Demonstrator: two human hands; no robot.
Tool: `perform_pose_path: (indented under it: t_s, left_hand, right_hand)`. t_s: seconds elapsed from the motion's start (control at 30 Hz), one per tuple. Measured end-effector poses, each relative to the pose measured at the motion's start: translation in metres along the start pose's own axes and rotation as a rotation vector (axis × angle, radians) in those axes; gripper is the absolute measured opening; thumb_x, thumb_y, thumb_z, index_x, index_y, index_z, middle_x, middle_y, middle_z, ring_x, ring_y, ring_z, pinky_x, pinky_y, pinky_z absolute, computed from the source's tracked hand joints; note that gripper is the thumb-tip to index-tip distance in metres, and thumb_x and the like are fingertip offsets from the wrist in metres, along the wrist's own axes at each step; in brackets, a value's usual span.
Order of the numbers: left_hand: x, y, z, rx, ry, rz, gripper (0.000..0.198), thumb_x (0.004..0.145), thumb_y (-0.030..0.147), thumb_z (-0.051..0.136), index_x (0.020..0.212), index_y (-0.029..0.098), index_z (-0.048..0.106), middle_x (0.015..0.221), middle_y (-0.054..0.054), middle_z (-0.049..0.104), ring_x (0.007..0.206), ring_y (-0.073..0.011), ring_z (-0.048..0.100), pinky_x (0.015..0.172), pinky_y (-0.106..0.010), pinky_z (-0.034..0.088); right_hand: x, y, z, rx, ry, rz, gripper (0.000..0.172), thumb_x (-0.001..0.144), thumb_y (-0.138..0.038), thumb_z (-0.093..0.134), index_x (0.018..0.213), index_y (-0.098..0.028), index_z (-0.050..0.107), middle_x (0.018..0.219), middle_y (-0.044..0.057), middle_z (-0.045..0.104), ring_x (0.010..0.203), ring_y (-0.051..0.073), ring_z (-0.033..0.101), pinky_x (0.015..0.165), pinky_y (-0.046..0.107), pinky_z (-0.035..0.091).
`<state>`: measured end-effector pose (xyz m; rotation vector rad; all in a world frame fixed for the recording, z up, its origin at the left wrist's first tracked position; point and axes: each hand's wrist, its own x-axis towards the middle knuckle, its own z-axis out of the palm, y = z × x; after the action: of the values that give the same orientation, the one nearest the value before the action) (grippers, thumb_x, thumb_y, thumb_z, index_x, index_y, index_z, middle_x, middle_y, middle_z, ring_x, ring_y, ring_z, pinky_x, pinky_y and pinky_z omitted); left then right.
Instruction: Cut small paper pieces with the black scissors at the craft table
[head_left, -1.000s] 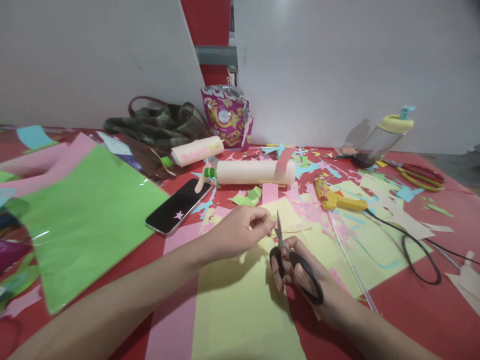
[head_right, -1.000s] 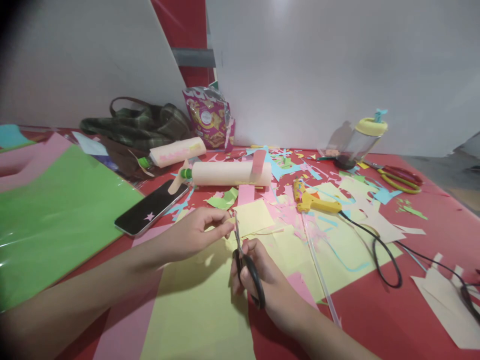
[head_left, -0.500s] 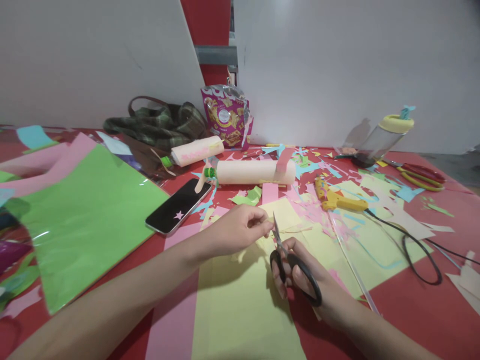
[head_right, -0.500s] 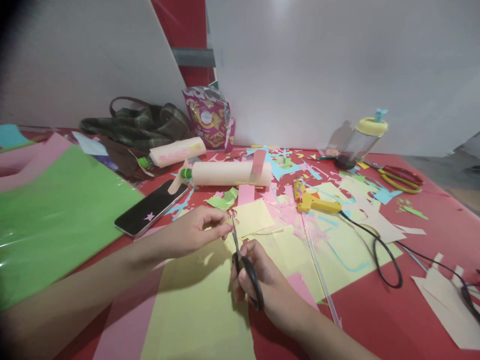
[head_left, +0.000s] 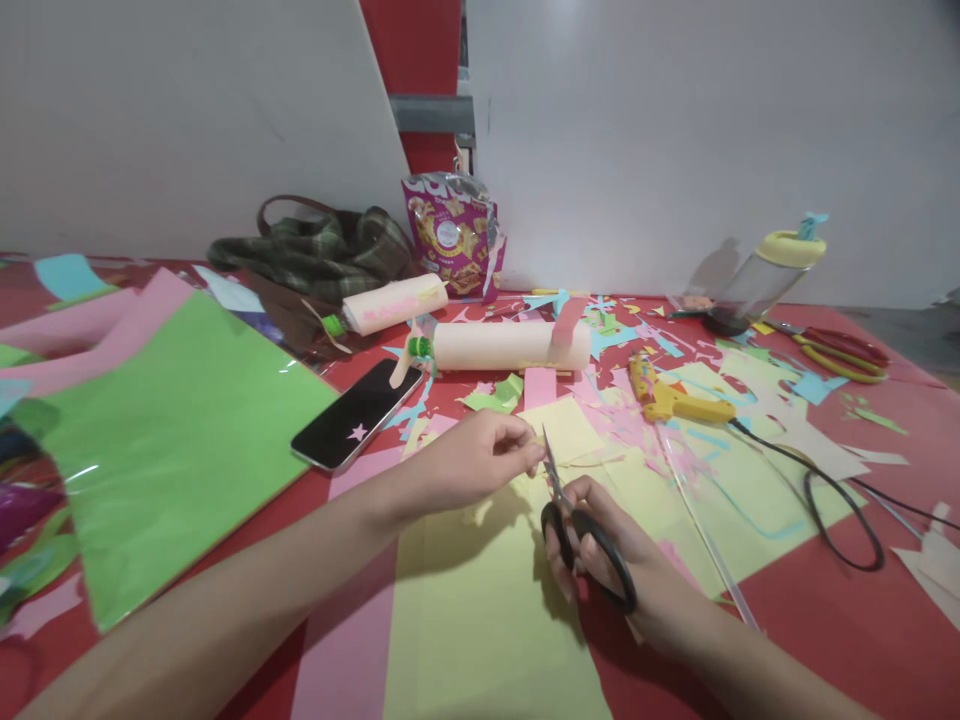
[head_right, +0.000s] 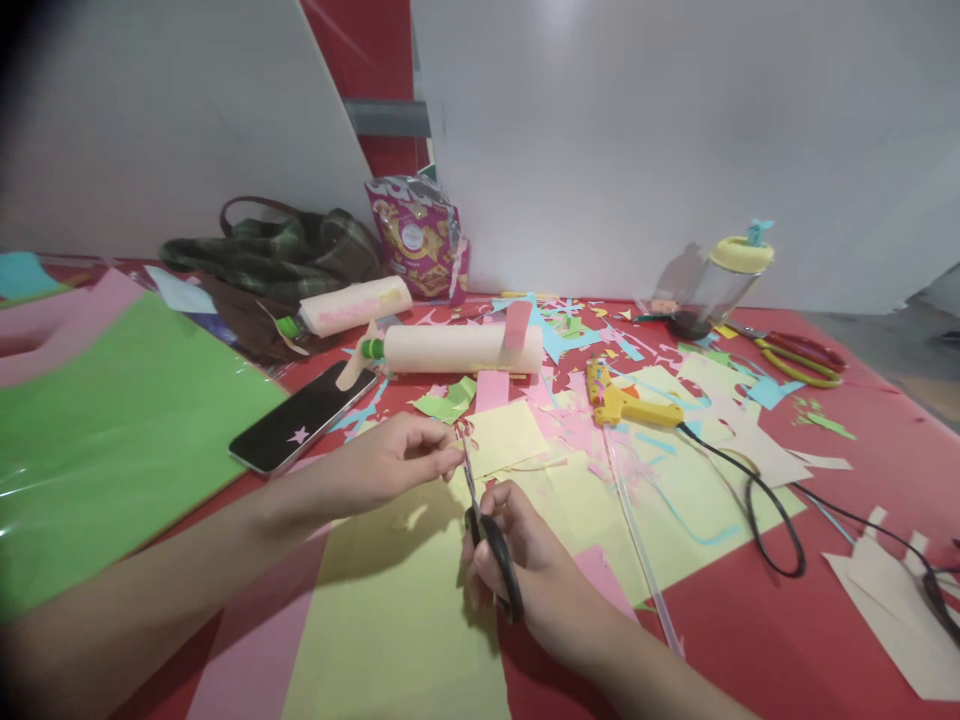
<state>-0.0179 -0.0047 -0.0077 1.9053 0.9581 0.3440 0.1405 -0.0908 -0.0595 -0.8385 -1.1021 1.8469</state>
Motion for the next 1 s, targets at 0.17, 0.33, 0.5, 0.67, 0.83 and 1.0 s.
perform_pose_path:
  t_s: [0.17,0.33,0.5,0.67,0.83,1.0]
  left_hand:
    - [0.0,-0.002,0.003,-0.048,-0.014,-0.021,0.03,0.076,0.039,0.036,0.058,0.015,0.039,0.053,0.005,0.027,0.048,-0.0063,0.026,0.043,-0.019,0.021]
    - [0.0,-0.003,0.006,-0.071,-0.001,-0.032,0.032,0.076,0.041,0.035,0.059,0.015,0.041,0.054,0.004,0.029,0.047,-0.0067,0.027,0.044,-0.019,0.023]
    - [0.0,-0.003,0.008,-0.123,0.012,-0.05,0.032,0.076,0.041,0.036,0.064,0.015,0.048,0.057,0.003,0.036,0.048,-0.0068,0.03,0.045,-0.019,0.026]
    - [-0.001,0.0,0.011,-0.174,0.043,-0.038,0.03,0.076,0.037,0.038,0.063,0.014,0.051,0.057,0.003,0.039,0.05,-0.0067,0.033,0.046,-0.019,0.026]
    - [-0.001,0.005,0.013,-0.221,0.055,-0.048,0.028,0.076,0.035,0.039,0.061,0.014,0.049,0.056,0.004,0.039,0.051,-0.0071,0.034,0.048,-0.019,0.027]
    - [-0.002,0.007,0.016,-0.276,0.074,-0.042,0.026,0.077,0.031,0.04,0.057,0.014,0.046,0.057,0.004,0.039,0.051,-0.0066,0.033,0.049,-0.019,0.027]
  right_hand:
    - [0.0,-0.001,0.0,0.001,-0.009,-0.027,0.029,0.074,-0.045,0.048,0.081,-0.022,0.031,0.065,-0.004,0.04,0.054,0.008,0.039,0.052,0.023,0.03]
    - [0.0,-0.003,0.001,-0.017,-0.013,-0.044,0.028,0.075,-0.044,0.047,0.08,-0.023,0.03,0.067,-0.003,0.04,0.054,0.008,0.039,0.053,0.024,0.031]
    - [0.001,-0.003,0.001,-0.014,-0.007,-0.055,0.027,0.076,-0.043,0.047,0.08,-0.023,0.029,0.068,-0.003,0.042,0.054,0.008,0.039,0.054,0.024,0.031]
    - [0.0,-0.004,0.002,-0.045,0.007,-0.063,0.03,0.074,-0.046,0.047,0.081,-0.023,0.03,0.067,-0.002,0.043,0.055,0.009,0.04,0.054,0.024,0.031]
    - [0.0,-0.006,0.002,-0.058,0.017,-0.053,0.03,0.074,-0.047,0.047,0.08,-0.023,0.03,0.071,-0.001,0.044,0.057,0.01,0.042,0.055,0.025,0.032]
    - [-0.001,-0.007,0.002,-0.075,0.025,-0.055,0.028,0.075,-0.045,0.047,0.082,-0.023,0.031,0.071,-0.001,0.044,0.057,0.01,0.042,0.056,0.025,0.033]
